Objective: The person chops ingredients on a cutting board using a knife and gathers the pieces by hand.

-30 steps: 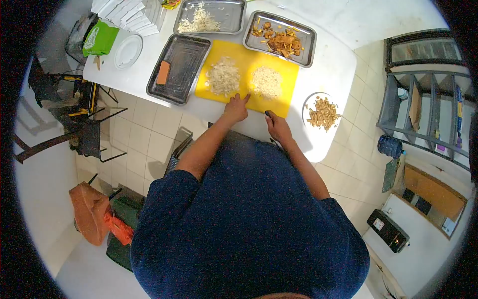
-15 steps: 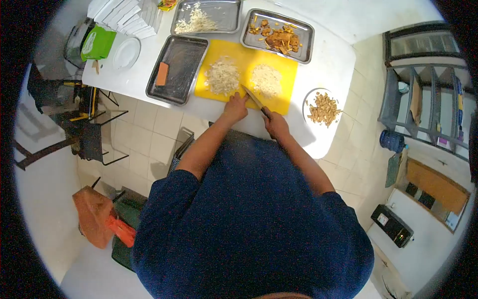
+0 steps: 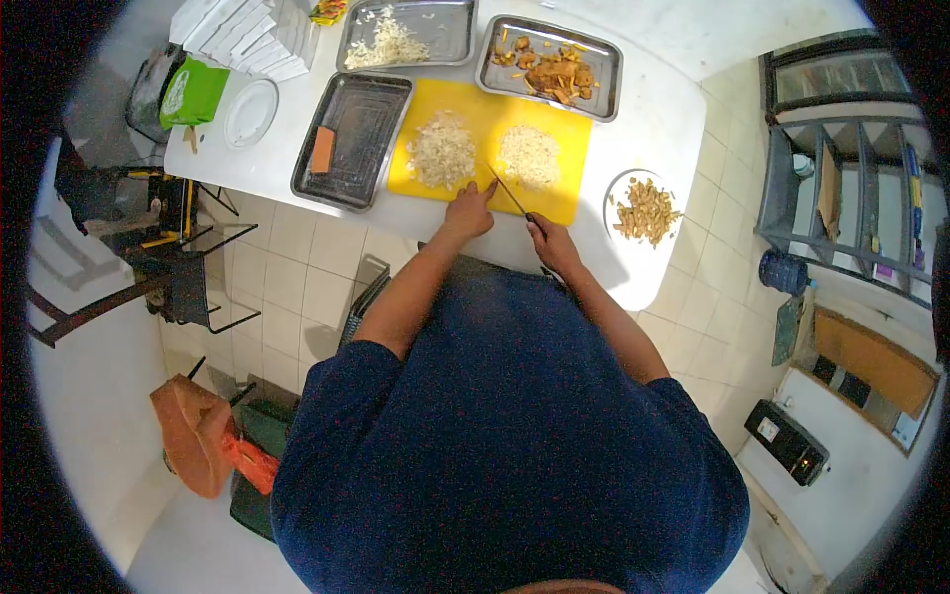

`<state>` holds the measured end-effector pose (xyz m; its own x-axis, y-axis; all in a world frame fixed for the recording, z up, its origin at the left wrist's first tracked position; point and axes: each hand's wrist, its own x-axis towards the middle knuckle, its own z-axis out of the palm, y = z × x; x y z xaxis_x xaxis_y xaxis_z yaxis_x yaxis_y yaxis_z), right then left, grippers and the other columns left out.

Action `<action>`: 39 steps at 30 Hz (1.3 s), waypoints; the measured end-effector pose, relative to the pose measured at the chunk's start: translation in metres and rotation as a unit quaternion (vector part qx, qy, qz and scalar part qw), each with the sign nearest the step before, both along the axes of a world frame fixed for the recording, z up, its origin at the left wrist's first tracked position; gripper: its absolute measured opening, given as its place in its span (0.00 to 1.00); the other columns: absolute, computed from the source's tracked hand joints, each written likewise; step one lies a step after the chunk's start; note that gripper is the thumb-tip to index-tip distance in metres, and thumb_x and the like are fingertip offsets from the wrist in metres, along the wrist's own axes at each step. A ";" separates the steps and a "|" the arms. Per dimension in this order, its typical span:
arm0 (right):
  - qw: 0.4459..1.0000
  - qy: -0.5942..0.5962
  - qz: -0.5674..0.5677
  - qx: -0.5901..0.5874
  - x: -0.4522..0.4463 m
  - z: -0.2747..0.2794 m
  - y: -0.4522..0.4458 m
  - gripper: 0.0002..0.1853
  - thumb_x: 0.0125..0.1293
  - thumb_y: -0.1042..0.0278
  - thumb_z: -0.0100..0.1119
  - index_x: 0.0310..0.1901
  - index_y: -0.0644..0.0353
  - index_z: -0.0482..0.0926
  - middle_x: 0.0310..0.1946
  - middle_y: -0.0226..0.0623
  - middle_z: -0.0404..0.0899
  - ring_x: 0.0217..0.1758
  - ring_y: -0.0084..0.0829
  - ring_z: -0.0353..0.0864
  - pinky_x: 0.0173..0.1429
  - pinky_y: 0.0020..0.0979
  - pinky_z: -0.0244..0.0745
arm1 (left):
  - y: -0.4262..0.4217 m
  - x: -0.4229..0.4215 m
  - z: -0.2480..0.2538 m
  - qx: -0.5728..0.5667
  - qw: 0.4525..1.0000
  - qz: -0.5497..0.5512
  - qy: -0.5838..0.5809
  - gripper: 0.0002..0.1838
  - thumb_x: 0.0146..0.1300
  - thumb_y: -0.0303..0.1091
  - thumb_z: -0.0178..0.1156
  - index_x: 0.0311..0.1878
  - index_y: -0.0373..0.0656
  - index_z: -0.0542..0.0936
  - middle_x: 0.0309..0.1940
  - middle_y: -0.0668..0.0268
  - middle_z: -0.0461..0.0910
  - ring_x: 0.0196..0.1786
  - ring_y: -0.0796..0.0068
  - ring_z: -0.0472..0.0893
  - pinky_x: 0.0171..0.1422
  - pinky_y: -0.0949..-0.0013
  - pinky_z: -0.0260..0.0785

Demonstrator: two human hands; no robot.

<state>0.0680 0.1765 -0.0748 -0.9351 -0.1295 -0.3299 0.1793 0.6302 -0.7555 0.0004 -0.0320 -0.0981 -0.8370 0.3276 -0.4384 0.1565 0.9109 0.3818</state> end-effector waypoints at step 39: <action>0.991 0.000 0.111 0.080 -0.029 -0.009 0.037 0.20 0.71 0.55 0.49 0.57 0.57 0.78 0.49 0.49 0.82 0.51 0.52 0.81 0.57 0.46 0.75 | 0.009 0.006 0.017 -0.040 0.999 -0.031 -0.004 0.42 0.53 0.31 0.55 0.75 0.45 0.56 0.54 0.50 0.69 0.57 0.49 0.73 0.59 0.53 0.72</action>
<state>0.0393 0.2138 -0.0840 -0.8895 -0.2774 -0.3631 0.0235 0.7659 -0.6426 0.0062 -0.0226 -0.0811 -0.8125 0.3417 -0.4722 0.2104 0.9275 0.3091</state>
